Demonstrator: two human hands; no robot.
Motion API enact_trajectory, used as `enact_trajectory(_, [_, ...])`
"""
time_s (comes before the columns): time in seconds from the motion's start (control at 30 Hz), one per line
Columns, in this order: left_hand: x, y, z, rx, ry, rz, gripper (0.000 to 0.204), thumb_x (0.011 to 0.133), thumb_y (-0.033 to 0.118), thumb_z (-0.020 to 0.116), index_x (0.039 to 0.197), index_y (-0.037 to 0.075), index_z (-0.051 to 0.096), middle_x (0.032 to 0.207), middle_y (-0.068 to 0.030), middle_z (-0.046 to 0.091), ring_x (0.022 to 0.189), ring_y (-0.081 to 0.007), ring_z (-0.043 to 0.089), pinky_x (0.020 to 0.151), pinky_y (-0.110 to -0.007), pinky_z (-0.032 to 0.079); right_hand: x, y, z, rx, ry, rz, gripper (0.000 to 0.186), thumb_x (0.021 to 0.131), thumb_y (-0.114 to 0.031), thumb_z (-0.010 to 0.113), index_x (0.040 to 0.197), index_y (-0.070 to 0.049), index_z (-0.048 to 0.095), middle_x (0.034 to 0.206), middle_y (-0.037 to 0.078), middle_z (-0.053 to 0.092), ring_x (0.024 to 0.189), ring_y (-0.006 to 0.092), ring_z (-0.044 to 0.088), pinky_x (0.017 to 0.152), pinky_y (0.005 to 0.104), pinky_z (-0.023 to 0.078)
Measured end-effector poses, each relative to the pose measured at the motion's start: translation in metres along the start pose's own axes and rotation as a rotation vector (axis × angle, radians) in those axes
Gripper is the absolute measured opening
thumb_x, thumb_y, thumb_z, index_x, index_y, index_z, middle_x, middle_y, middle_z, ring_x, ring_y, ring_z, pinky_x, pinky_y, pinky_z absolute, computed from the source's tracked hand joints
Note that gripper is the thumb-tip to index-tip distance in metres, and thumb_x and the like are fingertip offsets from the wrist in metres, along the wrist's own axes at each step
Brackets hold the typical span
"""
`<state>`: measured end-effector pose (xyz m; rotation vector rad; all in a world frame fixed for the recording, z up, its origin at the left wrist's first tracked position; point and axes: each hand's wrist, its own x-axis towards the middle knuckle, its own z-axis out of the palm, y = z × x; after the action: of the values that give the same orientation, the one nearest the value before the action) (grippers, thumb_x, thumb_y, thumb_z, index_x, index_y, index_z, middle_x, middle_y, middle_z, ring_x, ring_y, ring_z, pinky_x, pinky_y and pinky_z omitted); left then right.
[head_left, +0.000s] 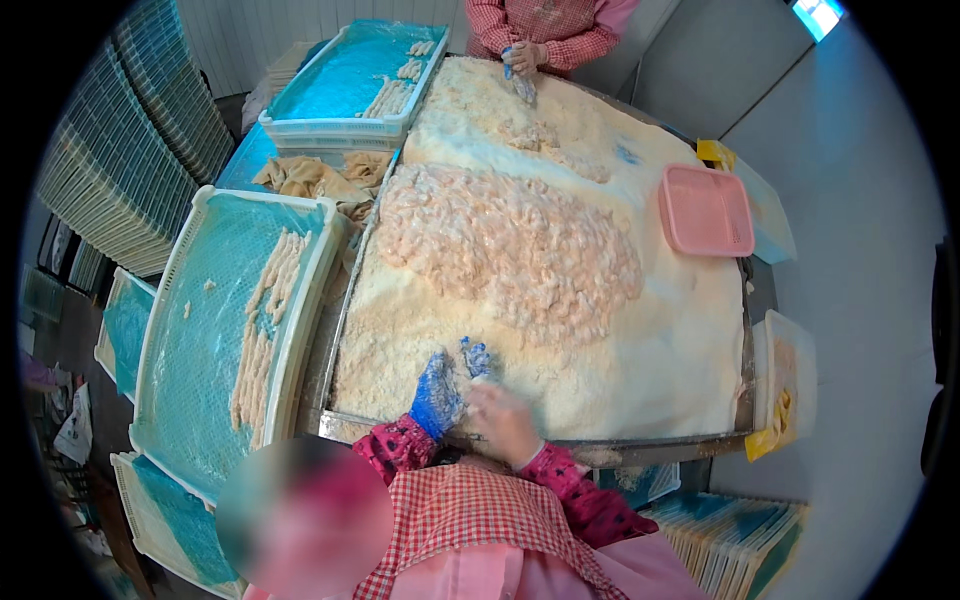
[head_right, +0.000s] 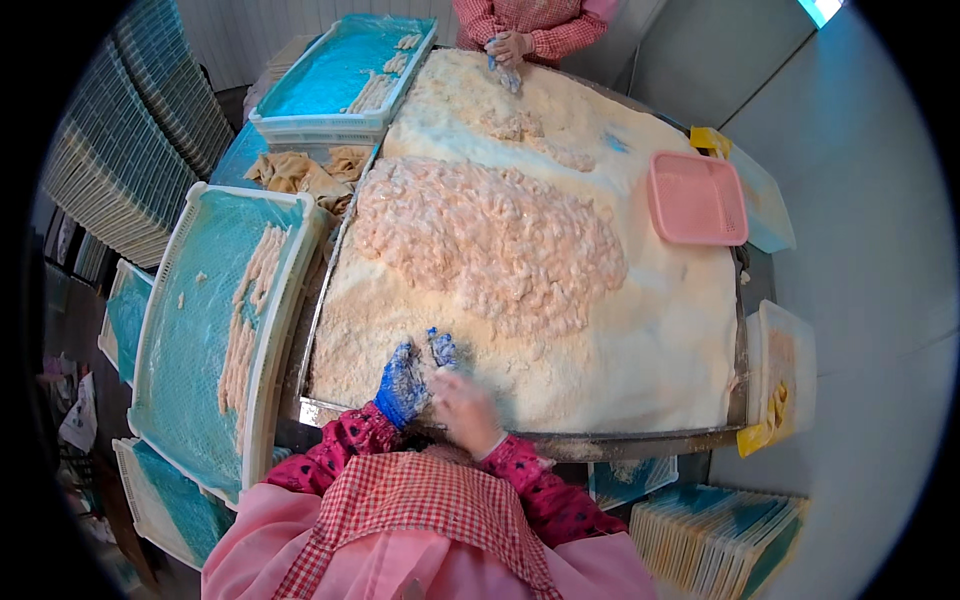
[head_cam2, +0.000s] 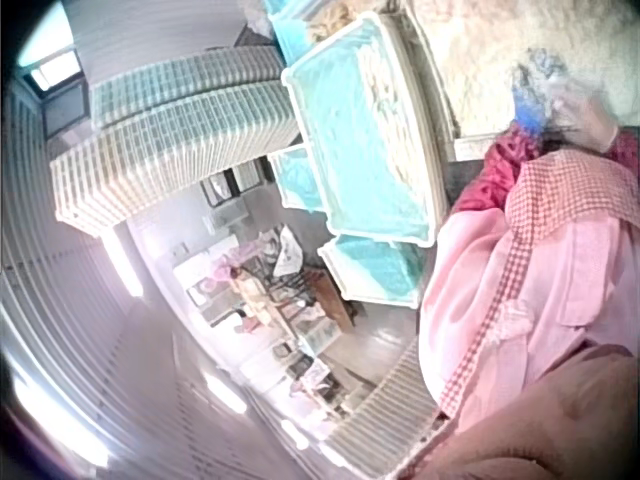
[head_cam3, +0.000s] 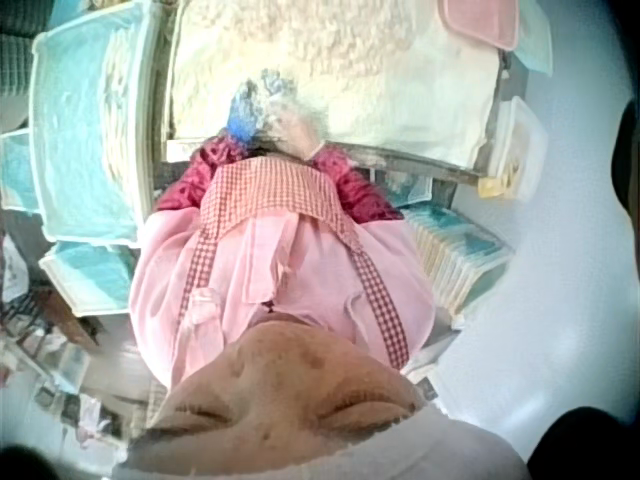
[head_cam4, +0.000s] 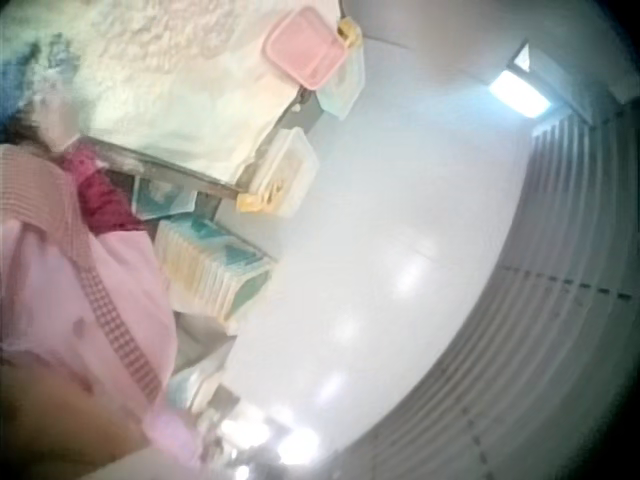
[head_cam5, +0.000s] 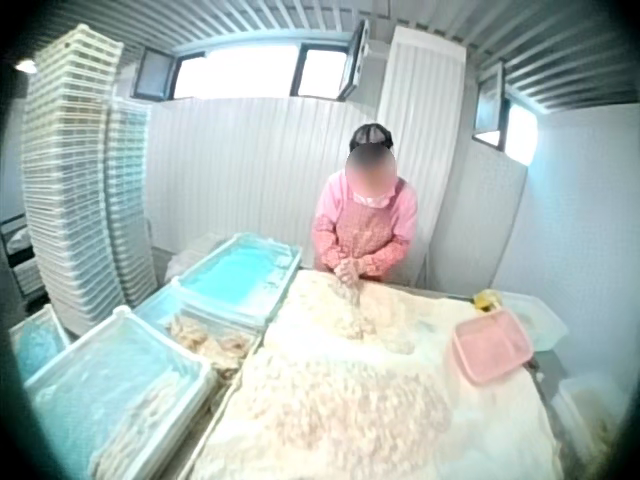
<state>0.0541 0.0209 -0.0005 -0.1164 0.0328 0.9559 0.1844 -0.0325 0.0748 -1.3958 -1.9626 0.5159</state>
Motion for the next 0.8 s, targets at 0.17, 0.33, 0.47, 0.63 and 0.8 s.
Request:
enact_trajectory(0.17, [0.003,-0.016,-0.005,-0.35,-0.158,0.029,0.048,0.089,0.034,0.044,0.132,0.013,0.039,0.135,-0.0071,0.039,0.119,-0.0255,0.043,0.096,-0.037,0.037,0.025,-0.016,-0.035,0.031,0.131,0.008,0.033,0.08,-0.016,0.049,0.11,-0.009,0.06,0.111,0.011,0.06,0.107,0.0322,0.05,0.097,0.0476,0.03])
enact_trajectory(0.33, [0.019,-0.077,0.067,0.266,-0.154,0.763,0.043,0.092,0.018,0.039,0.135,0.012,0.036,0.14,-0.0076,0.033,0.125,-0.0206,0.036,0.099,-0.028,0.034,0.046,-0.01,0.002,-0.232,0.115,-0.087,0.041,0.086,-0.028,0.039,0.119,-0.011,0.055,0.129,0.012,0.047,0.121,0.036,0.035,0.104,0.0505,0.018])
enact_trajectory(0.47, [-0.006,-0.032,0.014,0.35,0.132,0.247,0.049,0.092,0.022,0.037,0.139,0.014,0.027,0.145,-0.0062,0.024,0.133,-0.0232,0.024,0.109,-0.036,0.017,0.048,-0.008,0.001,-0.113,0.145,-0.109,0.044,0.09,-0.028,0.03,0.126,-0.011,0.048,0.14,0.014,0.033,0.133,0.0366,0.018,0.108,0.0498,0.009])
enact_trajectory(0.63, [-0.001,-0.049,0.062,0.491,0.102,0.472,0.056,0.095,0.035,0.034,0.141,0.007,0.019,0.145,-0.0069,0.021,0.132,-0.0199,0.022,0.109,-0.033,0.015,0.049,-0.006,0.012,-0.01,0.164,-0.109,0.056,0.093,-0.042,0.021,0.136,-0.007,0.032,0.142,0.017,0.028,0.134,0.0369,0.017,0.107,0.0507,0.009])
enact_trajectory(0.8, [0.009,-0.033,-0.044,0.618,0.307,0.678,0.053,0.096,0.04,0.029,0.135,0.004,0.03,0.132,-0.0107,0.04,0.118,-0.0191,0.041,0.1,-0.034,0.031,0.066,-0.045,0.026,0.393,-0.129,-0.32,0.067,0.093,-0.047,0.017,0.139,0.001,0.02,0.143,0.022,0.021,0.132,0.0381,0.02,0.108,0.044,0.014])
